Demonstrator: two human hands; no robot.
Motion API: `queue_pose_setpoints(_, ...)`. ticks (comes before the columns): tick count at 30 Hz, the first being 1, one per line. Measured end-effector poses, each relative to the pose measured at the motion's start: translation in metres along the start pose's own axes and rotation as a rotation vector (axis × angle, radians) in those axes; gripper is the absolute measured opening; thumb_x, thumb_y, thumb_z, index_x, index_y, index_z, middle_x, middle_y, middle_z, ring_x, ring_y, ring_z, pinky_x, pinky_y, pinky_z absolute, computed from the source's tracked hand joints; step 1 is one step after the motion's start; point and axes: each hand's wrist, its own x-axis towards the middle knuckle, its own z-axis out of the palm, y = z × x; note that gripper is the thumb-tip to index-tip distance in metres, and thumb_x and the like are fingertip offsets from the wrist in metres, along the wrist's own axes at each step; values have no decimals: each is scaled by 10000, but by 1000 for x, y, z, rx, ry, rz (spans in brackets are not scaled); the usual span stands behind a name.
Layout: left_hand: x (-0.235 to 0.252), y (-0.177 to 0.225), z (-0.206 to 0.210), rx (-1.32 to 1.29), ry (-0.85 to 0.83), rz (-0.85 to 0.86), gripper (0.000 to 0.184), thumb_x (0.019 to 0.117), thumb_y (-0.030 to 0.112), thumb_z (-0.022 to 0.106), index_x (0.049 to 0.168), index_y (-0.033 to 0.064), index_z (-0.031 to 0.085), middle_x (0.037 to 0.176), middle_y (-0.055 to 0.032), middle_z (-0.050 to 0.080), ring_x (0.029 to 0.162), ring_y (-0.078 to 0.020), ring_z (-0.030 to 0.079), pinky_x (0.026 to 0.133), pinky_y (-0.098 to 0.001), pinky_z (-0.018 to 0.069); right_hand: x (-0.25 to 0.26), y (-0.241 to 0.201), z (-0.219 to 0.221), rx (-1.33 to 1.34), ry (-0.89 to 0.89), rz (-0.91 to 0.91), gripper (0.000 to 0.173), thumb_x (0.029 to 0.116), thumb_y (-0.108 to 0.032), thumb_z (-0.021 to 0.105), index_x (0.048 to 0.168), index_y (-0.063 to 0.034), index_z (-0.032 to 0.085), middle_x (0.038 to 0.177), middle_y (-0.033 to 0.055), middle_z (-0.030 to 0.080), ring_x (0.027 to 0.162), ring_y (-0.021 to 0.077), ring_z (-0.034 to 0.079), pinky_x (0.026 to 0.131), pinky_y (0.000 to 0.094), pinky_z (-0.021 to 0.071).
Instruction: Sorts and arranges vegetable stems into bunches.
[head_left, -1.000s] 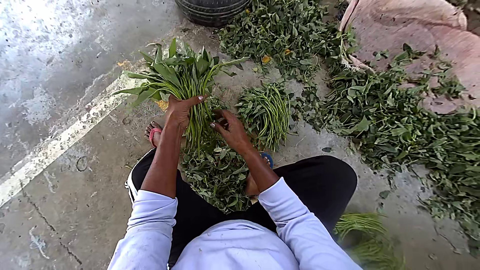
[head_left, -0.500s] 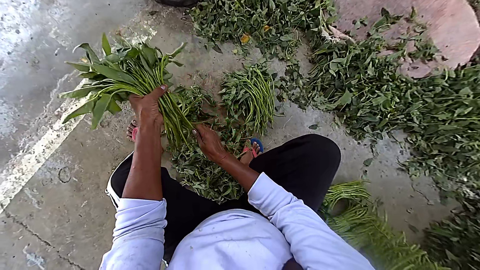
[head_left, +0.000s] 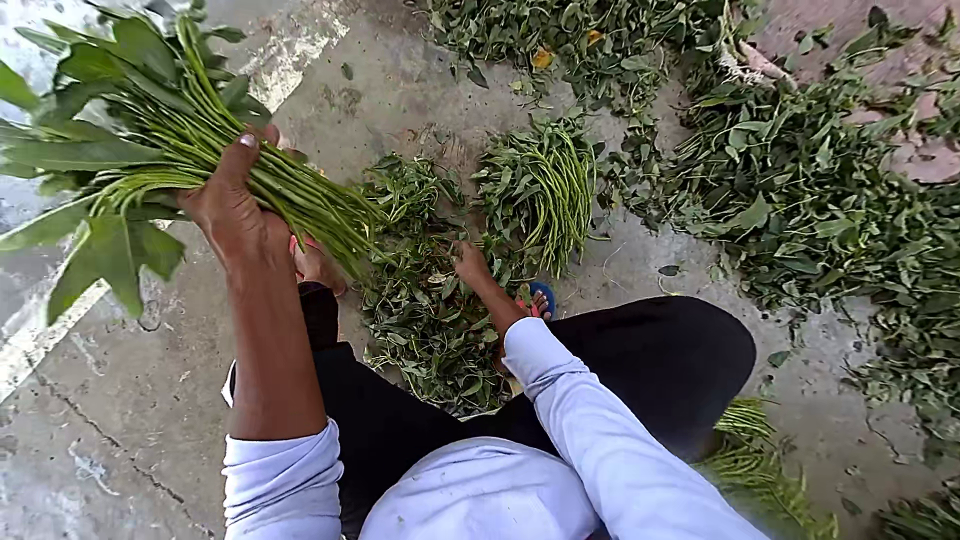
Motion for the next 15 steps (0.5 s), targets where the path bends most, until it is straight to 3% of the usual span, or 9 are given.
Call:
queue_pose_setpoints(3, -5, 2, -2, -51, 37, -194, 300, 961, -67, 589, 1238, -40, 476, 1022, -223, 711, 912, -345, 745, 834, -490, 643, 41, 5, 5, -50, -10, -17, 431, 1079, -199, 492, 1461, -4, 533, 1423, 294, 555, 1329, 441, 543, 1112, 583, 432)
queue_pose_setpoints(5, -6, 3, -3, -62, 32, -253, 246, 977, -55, 570, 1212, -38, 501, 1021, -206, 717, 918, -322, 749, 846, -467, 645, 58, 5, 10, -65, -34, -16, 482, 1101, -294, 461, 1499, -25, 498, 1469, 276, 534, 1383, 438, 502, 1142, 602, 397)
queue_pose_setpoints(8, -4, 5, -4, -57, -9, -224, 278, 962, -95, 562, 1220, -31, 484, 1053, -203, 713, 912, -320, 747, 816, -458, 648, 70, 7, 19, -187, -87, 46, 561, 1106, -397, 414, 1534, -37, 451, 1501, 294, 490, 1404, 473, 464, 1129, 649, 385)
queue_pose_setpoints(11, -2, 5, -3, -43, -40, -212, 307, 957, -104, 553, 1238, -21, 458, 1089, -214, 709, 931, -332, 746, 803, -464, 651, 58, 8, 23, -266, -111, 125, 575, 1114, -437, 358, 1513, -43, 484, 1451, 292, 542, 1355, 477, 515, 1088, 666, 410)
queue_pose_setpoints(13, -2, 7, 0, -51, -43, -270, 272, 975, -78, 546, 1230, -19, 473, 1070, -209, 716, 938, -323, 751, 823, -452, 650, 44, 11, 25, -208, -67, 153, 543, 1112, -408, 394, 1421, 7, 558, 1388, 287, 592, 1313, 457, 559, 1082, 636, 431)
queue_pose_setpoints(15, -4, 6, 3, -49, -59, -335, 236, 981, -61, 548, 1206, -17, 495, 1040, -202, 724, 910, -306, 754, 818, -433, 649, 25, 15, 29, -31, 34, 152, 427, 1061, -300, 555, 1295, 51, 625, 1257, 292, 655, 1206, 453, 623, 1039, 621, 470)
